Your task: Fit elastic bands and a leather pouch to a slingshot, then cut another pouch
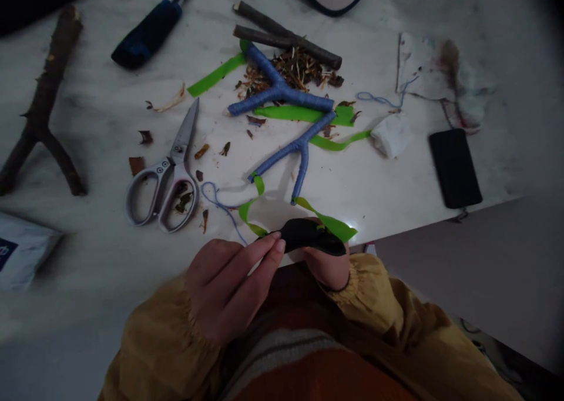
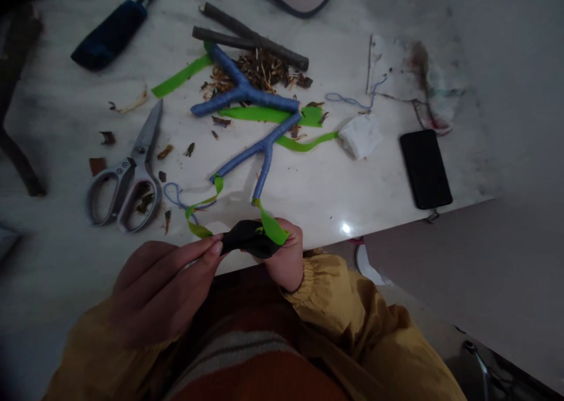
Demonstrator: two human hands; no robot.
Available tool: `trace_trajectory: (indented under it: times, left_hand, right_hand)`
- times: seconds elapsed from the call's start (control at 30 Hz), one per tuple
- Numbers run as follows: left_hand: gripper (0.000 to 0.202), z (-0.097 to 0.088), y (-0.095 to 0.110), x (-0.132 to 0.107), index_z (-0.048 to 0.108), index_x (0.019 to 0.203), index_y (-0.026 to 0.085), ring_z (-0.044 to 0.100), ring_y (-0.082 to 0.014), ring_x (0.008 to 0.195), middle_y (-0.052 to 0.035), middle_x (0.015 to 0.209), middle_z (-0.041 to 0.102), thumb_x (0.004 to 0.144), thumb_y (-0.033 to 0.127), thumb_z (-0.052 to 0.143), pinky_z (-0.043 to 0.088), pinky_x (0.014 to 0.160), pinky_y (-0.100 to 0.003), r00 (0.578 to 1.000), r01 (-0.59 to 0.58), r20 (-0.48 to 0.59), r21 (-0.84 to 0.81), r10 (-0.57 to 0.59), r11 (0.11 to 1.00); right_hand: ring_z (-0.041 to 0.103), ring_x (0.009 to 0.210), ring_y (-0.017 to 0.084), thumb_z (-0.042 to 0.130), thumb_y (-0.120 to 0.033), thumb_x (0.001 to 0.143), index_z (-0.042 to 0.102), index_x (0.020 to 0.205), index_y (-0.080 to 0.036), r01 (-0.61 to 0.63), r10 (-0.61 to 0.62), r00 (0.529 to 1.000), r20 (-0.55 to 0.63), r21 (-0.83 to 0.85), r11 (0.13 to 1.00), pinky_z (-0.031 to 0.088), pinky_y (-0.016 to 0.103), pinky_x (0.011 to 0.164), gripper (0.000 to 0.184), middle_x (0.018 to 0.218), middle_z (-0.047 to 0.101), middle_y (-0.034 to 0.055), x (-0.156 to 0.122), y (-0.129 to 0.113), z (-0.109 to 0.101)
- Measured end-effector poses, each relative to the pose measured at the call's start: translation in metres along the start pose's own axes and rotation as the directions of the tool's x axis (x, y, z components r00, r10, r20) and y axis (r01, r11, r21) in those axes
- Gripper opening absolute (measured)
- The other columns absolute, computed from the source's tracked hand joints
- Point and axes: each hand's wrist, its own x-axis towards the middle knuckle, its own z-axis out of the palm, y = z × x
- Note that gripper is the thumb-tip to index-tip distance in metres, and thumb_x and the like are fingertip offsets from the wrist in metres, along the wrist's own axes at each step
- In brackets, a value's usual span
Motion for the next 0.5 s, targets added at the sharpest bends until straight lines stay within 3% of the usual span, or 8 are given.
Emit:
trace_trajectory:
  times: [0.17, 0.3, 0.4, 0.5]
  left_hand:
    - [0.042, 0.002, 0.0, -0.006, 0.064, 0.103, 0.006, 0.066, -0.0188, 0.071, -0.0138, 0.099, 0.073, 0.064, 0.002, 0.078, 0.053, 0.058, -0.034, 1.0, -0.012, -0.016, 0.021, 0.012, 1.0]
    - [0.031, 0.004, 0.004, 0.002, 0.067, 0.093, 0.013, 0.062, -0.0152, 0.066, -0.0079, 0.09, 0.071, 0.066, 0.002, 0.077, 0.053, 0.054, -0.031, 0.99, 0.061, -0.13, 0.064, -0.052, 0.996]
    - [0.025, 0.005, 0.007, 0.008, 0.066, 0.087, 0.018, 0.06, -0.0138, 0.065, -0.0026, 0.081, 0.069, 0.069, 0.002, 0.074, 0.053, 0.054, -0.029, 0.983, 0.104, -0.156, 0.052, -0.094, 0.993]
    - [0.025, 0.007, 0.007, 0.01, 0.065, 0.089, 0.018, 0.062, -0.0159, 0.072, -0.0029, 0.081, 0.07, 0.07, 0.002, 0.073, 0.054, 0.063, -0.032, 0.977, 0.174, -0.117, -0.061, -0.18, 0.983]
  right_hand:
    - [0.063, 0.057, 0.014, 0.086, -0.034, 0.053, 0.07, 0.071, -0.024, 0.042, -0.042, 0.998, -0.041, -0.002, 0.999, 0.055, 0.026, 0.053, 0.026, 0.069, 0.072, -0.0002, -0.001, -0.005, 0.001]
    - [0.063, 0.062, 0.015, 0.085, -0.036, 0.055, 0.071, 0.08, -0.024, 0.019, -0.02, 0.999, -0.039, -0.009, 1.0, 0.055, 0.029, 0.06, 0.03, 0.073, 0.072, 0.0003, -0.006, 0.001, -0.004]
    - [0.064, 0.068, 0.016, 0.085, -0.038, 0.056, 0.071, 0.089, -0.028, -0.017, 0.017, 1.0, 0.01, 0.03, 0.999, 0.055, 0.032, 0.065, 0.037, 0.079, 0.072, -0.0001, -0.009, 0.006, -0.009]
    - [0.065, 0.071, 0.017, 0.084, -0.039, 0.057, 0.07, 0.091, -0.031, -0.059, 0.047, 0.996, 0.081, 0.149, 0.987, 0.055, 0.035, 0.071, 0.037, 0.08, 0.072, -0.0006, -0.008, 0.001, -0.011]
